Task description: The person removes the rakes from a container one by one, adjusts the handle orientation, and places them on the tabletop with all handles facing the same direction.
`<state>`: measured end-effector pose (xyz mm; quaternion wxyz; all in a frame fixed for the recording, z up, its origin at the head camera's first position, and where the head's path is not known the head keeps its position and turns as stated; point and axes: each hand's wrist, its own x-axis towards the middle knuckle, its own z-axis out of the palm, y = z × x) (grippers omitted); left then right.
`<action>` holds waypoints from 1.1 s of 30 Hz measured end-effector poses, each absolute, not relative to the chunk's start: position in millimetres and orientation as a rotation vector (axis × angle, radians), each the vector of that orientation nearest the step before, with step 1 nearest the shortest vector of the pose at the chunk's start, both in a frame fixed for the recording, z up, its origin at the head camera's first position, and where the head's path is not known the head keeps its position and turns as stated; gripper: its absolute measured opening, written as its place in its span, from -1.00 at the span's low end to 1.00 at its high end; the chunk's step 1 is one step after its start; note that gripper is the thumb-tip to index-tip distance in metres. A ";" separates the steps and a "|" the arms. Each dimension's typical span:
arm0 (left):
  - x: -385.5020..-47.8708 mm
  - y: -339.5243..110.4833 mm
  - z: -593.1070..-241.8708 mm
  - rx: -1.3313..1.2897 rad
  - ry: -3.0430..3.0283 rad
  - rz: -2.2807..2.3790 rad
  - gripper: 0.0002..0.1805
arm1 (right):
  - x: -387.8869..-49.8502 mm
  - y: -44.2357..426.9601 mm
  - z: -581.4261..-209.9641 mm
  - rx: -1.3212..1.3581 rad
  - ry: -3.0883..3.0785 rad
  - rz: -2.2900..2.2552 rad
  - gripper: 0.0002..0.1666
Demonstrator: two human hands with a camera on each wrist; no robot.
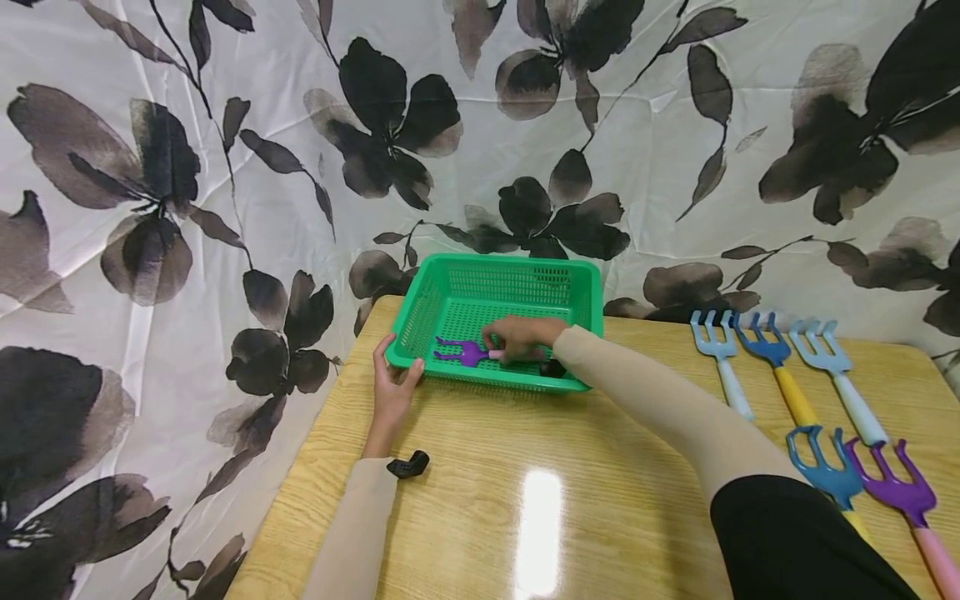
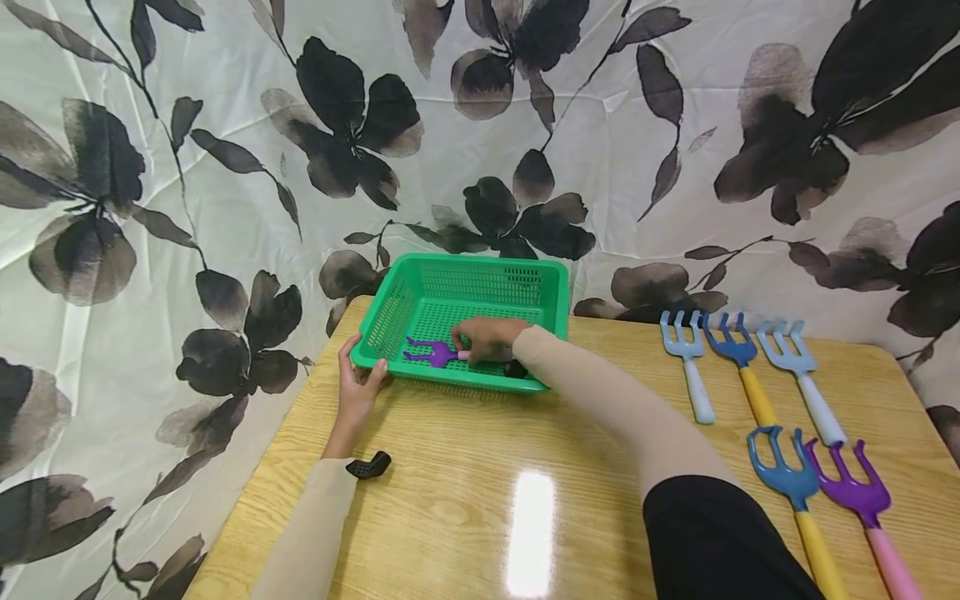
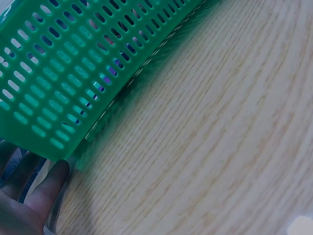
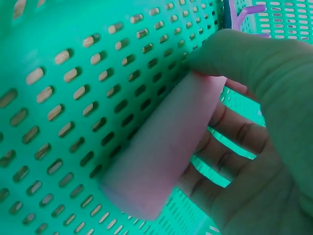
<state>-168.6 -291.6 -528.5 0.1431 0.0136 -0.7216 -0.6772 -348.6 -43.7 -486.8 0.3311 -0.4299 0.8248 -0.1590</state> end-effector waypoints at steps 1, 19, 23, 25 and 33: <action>-168.7 -291.2 -528.3 0.041 -2.080 -1.959 -0.19 | -348.4 -43.1 -485.3 -1.128 2.160 -0.427 -0.78; -163.8 -292.5 -526.6 0.102 -2.105 -1.971 -0.18 | -329.3 -4.7 -415.7 -1.327 2.405 -0.718 -0.85; -163.9 -292.2 -524.5 0.066 -2.095 -1.968 -0.18 | -320.0 15.8 -403.7 -1.382 2.467 -0.820 -0.84; -164.3 -291.7 -524.3 0.054 -2.090 -1.970 -0.18 | -313.6 27.0 -398.6 -1.389 2.501 -0.868 -0.87; -165.3 -288.7 -525.3 0.085 -2.100 -1.963 -0.17 | -288.2 83.4 -378.6 -1.317 2.599 -1.002 -0.82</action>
